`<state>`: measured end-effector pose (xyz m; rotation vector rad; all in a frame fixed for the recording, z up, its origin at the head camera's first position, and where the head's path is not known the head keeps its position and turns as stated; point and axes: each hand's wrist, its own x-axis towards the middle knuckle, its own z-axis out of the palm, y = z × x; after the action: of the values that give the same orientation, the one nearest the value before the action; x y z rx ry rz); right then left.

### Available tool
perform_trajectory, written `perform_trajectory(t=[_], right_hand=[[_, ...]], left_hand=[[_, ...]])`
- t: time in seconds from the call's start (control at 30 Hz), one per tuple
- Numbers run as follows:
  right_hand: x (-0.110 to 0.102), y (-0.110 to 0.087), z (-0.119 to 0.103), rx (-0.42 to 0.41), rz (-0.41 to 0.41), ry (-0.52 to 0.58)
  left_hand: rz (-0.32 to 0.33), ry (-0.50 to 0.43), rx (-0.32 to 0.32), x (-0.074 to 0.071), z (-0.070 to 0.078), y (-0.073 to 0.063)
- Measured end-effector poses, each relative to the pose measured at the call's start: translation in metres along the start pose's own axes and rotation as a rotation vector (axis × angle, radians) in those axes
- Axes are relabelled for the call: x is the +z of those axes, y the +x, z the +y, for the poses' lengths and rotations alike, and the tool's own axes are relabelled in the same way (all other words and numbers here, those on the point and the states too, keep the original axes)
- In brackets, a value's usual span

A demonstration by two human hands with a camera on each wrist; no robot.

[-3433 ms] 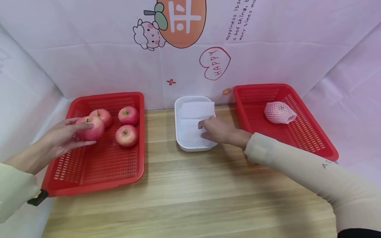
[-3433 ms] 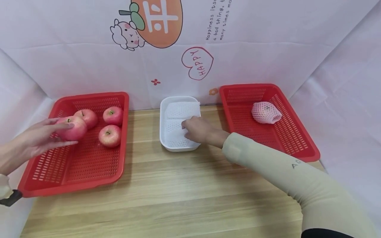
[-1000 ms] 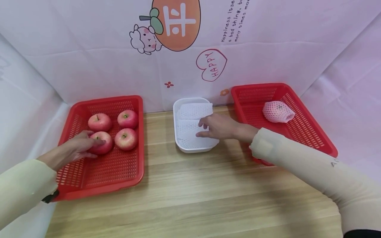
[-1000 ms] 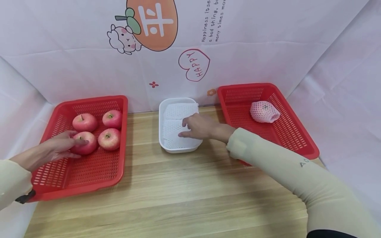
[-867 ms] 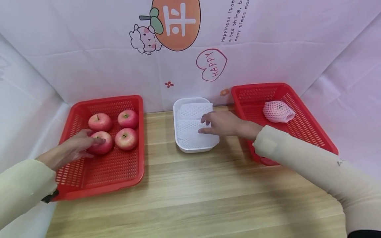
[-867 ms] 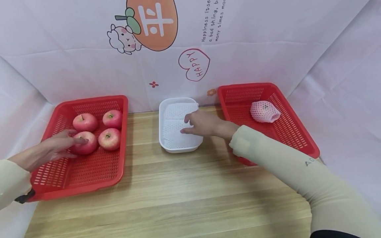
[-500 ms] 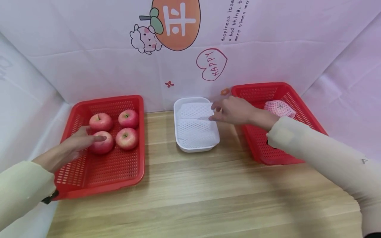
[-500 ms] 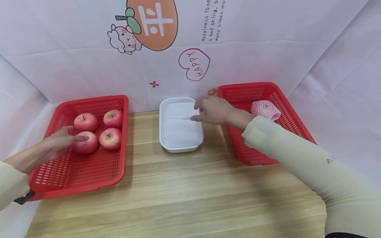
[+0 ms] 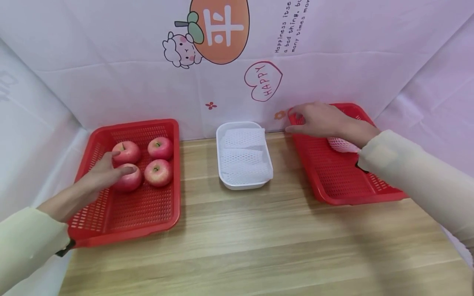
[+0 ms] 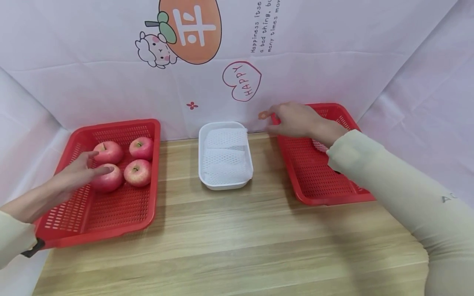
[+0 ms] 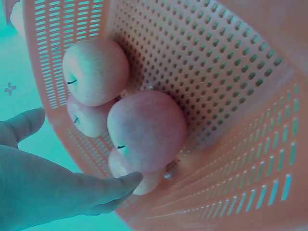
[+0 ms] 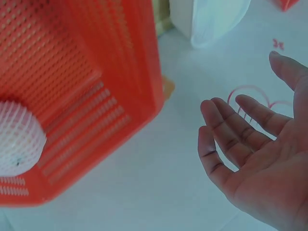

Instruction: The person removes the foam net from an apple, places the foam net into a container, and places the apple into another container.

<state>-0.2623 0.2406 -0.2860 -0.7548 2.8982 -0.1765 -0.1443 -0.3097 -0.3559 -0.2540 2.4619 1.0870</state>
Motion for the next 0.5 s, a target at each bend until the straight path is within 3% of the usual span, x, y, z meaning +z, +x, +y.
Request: perform_trajectory(t=[0.2,0.5], right_hand=[[-0.01,0.001,0.03,0.055,-0.083,-0.021],[-0.011,-0.005,0.088,0.132,-0.139,-0.043]], left_hand=[[0.042,0.013,0.034,0.002,0.005,-0.004],[0.031,-0.027,0.072,0.01,0.026,-0.014]])
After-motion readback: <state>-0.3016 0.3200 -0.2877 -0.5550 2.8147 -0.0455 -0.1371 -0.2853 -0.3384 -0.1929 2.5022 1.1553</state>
